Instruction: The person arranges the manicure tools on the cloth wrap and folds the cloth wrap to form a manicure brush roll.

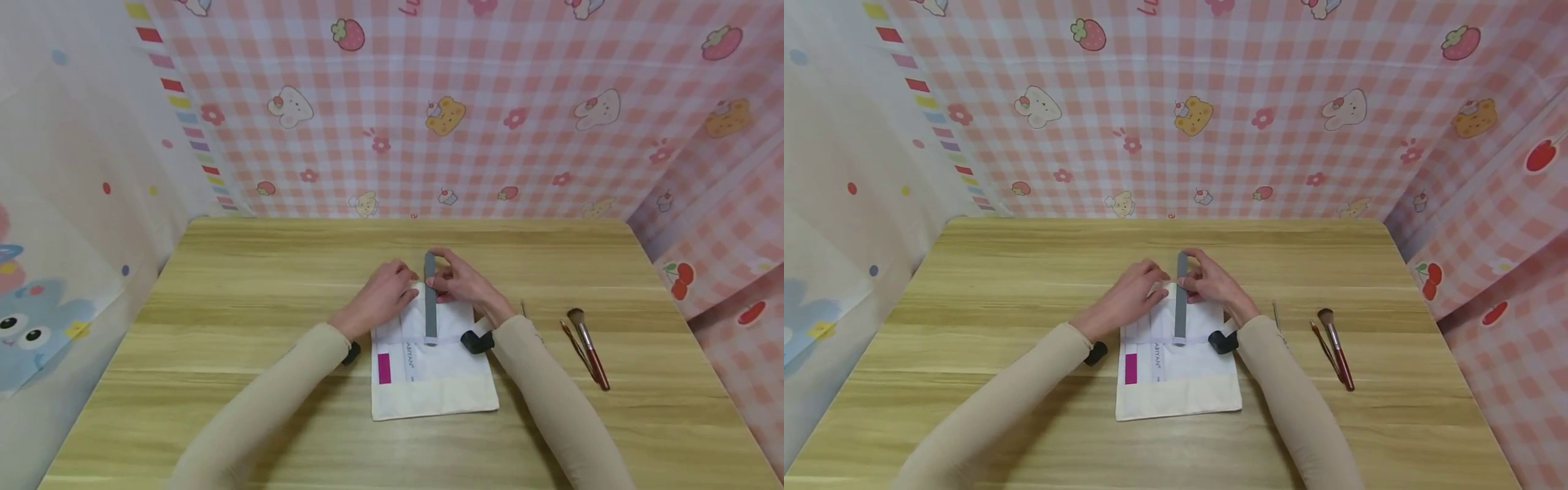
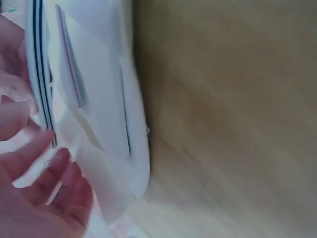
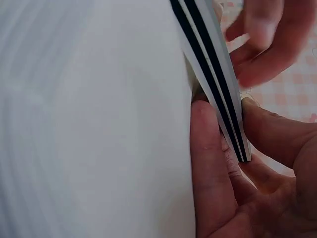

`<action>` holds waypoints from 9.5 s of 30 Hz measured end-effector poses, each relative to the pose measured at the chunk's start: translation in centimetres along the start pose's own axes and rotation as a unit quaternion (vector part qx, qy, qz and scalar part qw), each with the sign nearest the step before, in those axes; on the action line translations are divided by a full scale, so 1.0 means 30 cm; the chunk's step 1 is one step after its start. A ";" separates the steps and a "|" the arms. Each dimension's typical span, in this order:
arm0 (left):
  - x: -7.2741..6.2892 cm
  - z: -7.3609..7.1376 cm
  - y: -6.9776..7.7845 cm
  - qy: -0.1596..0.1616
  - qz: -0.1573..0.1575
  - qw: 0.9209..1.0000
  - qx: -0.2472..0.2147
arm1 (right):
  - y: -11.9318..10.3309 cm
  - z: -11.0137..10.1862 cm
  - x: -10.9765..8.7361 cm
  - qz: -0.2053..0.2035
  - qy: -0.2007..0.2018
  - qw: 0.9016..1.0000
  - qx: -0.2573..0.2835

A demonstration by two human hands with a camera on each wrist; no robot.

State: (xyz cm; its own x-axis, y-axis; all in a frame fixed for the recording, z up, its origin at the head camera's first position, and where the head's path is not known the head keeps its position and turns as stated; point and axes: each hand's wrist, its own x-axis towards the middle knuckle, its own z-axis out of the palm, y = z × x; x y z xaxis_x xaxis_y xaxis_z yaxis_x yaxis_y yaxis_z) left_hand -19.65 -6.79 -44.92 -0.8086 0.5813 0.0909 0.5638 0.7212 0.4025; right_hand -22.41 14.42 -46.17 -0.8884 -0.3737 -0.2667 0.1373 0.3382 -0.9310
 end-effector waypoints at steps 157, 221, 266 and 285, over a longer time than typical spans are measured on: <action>-0.074 -0.028 -0.042 -0.241 -0.070 0.966 0.054 | 0.004 -0.009 -0.071 -0.049 -0.046 0.982 -0.179; -0.148 0.041 0.099 -0.151 0.173 0.968 0.099 | 0.125 -0.324 -0.402 0.058 0.126 0.930 -0.339; -0.241 0.033 0.081 -0.195 0.125 0.970 0.077 | -0.048 -0.150 -0.243 -0.080 0.152 0.985 -0.018; -0.239 0.032 0.076 -0.205 0.117 0.969 0.073 | -0.037 -0.038 -0.092 -0.016 0.125 0.992 -0.021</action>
State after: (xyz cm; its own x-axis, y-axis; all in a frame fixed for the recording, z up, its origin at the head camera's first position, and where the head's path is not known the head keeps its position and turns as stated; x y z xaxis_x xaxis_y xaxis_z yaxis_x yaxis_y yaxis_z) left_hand -12.40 -8.95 -45.53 -0.5380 0.8142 -0.2185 0.7653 0.5804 0.2784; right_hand -20.61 16.05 -44.13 -0.9734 -0.1617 -0.1625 0.0936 0.3667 -0.9256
